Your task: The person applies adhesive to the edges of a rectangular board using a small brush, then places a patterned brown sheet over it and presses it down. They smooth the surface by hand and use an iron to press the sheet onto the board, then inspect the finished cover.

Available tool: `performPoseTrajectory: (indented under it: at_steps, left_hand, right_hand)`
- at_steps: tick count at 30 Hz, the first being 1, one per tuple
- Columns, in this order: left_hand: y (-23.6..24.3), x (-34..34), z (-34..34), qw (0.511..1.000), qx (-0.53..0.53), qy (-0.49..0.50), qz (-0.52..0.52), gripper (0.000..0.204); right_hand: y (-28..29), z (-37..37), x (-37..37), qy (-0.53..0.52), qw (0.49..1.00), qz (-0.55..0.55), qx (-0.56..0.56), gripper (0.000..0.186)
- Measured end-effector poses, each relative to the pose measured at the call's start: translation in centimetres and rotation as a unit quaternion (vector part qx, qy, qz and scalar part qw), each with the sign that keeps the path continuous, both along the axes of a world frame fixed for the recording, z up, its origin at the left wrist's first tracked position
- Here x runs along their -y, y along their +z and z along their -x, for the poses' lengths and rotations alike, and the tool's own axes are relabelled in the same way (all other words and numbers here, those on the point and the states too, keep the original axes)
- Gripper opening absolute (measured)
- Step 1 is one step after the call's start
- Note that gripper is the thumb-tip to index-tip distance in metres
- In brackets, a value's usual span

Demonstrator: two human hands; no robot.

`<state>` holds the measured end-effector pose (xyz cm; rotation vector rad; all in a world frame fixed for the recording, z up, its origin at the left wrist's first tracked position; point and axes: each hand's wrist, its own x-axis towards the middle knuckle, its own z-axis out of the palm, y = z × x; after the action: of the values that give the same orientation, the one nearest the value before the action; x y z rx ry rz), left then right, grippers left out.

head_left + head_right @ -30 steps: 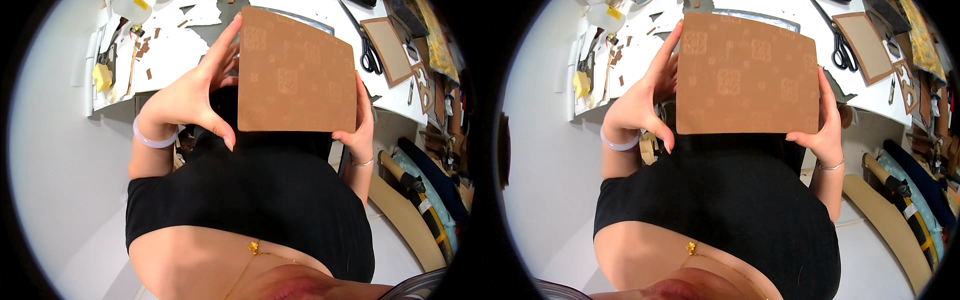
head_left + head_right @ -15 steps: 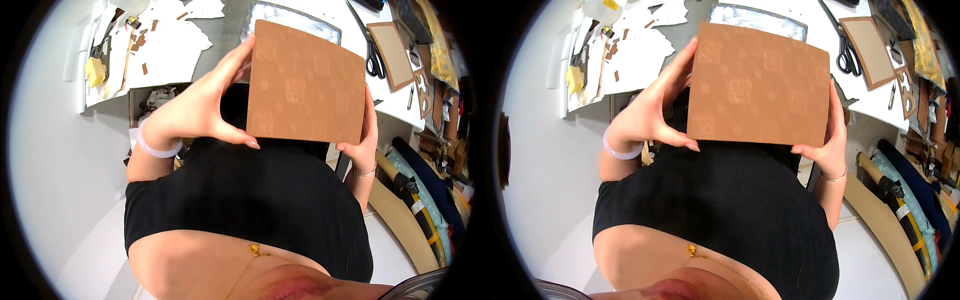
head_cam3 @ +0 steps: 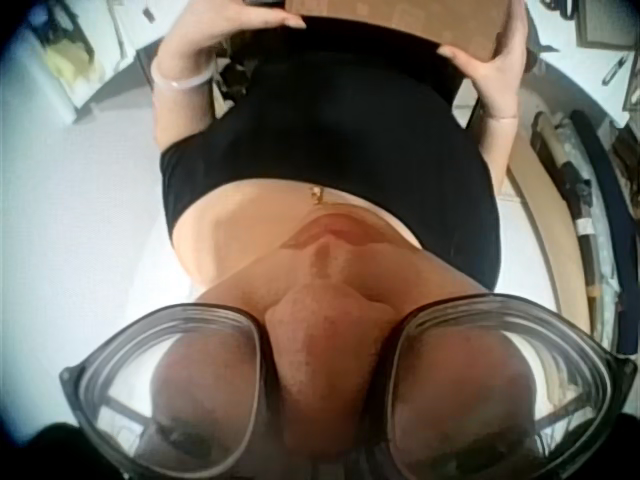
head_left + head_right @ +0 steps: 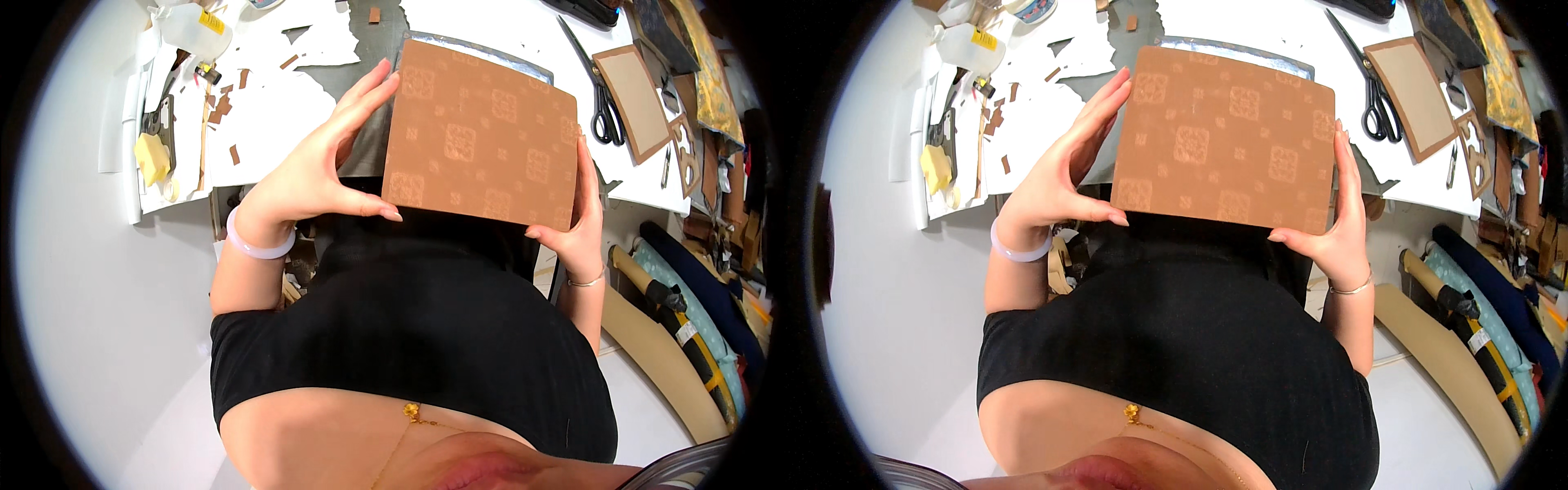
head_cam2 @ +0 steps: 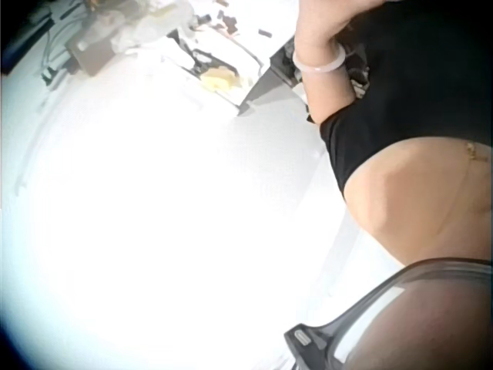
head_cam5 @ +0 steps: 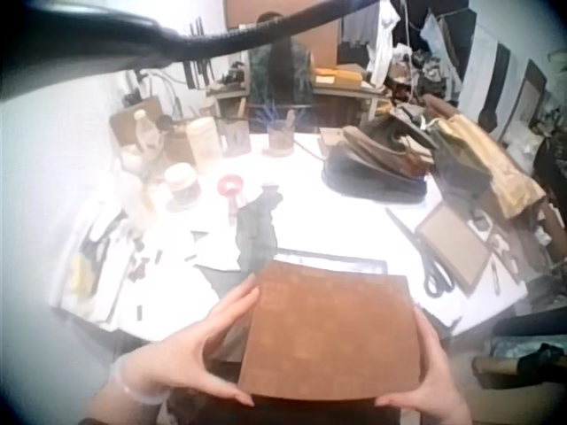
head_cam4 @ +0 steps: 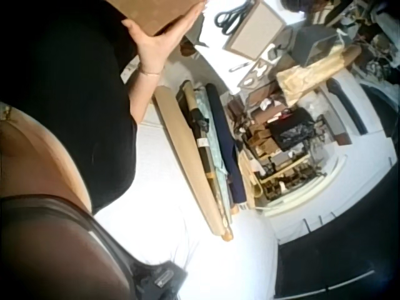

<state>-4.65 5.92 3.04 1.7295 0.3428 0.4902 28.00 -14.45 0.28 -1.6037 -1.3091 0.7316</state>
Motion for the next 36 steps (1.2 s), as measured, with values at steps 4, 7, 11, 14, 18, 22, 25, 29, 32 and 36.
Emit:
performPoseTrajectory:
  at_steps: [4,7,11,14,18,22,25,29,32,36]
  left_hand:
    - [-1.0,-2.5,-0.3,0.998,-0.059,-0.003,-0.014,0.127]
    - [-2.0,-4.0,-0.6,0.996,-0.075,-0.021,-0.032,0.126]
    - [-2.6,-5.3,-0.9,0.994,-0.092,-0.041,-0.036,0.127]
    - [-3.3,-5.7,-0.9,0.993,-0.097,-0.046,-0.041,0.126]
    - [-3.6,-5.8,-0.9,0.994,-0.088,-0.051,-0.033,0.126]
    - [-4.0,-6.0,-0.8,0.995,-0.079,-0.051,-0.042,0.124]
    - [-3.9,-6.0,-0.9,0.995,-0.082,-0.049,-0.033,0.124]
    - [-3.9,-6.1,-1.0,0.993,-0.093,-0.050,-0.046,0.124]
    - [-3.7,-6.1,-1.1,0.993,-0.100,-0.049,-0.037,0.125]
    - [-3.3,-6.0,-1.2,0.991,-0.119,-0.047,-0.035,0.124]
  right_hand:
    - [-0.2,-0.2,-2.1,0.002,0.997,-0.022,0.078,0.140]
    - [-0.7,-0.2,-2.8,-0.003,0.994,-0.014,0.104,0.138]
    - [-1.3,0.0,-3.6,-0.007,0.995,-0.009,0.102,0.137]
    - [-1.6,-0.3,-4.0,0.002,0.991,-0.004,0.134,0.137]
    - [-1.5,-0.2,-4.5,0.006,0.991,0.001,0.132,0.138]
    - [-1.4,0.0,-4.9,0.005,0.993,0.026,0.118,0.138]
    - [-1.5,-0.1,-4.9,0.008,0.991,0.037,0.131,0.139]
    - [-1.8,-0.4,-4.9,0.012,0.989,0.037,0.146,0.139]
    - [-1.9,-0.2,-5.0,-0.001,0.986,0.036,0.162,0.138]
    - [-1.7,0.0,-5.0,-0.002,0.987,0.049,0.155,0.138]
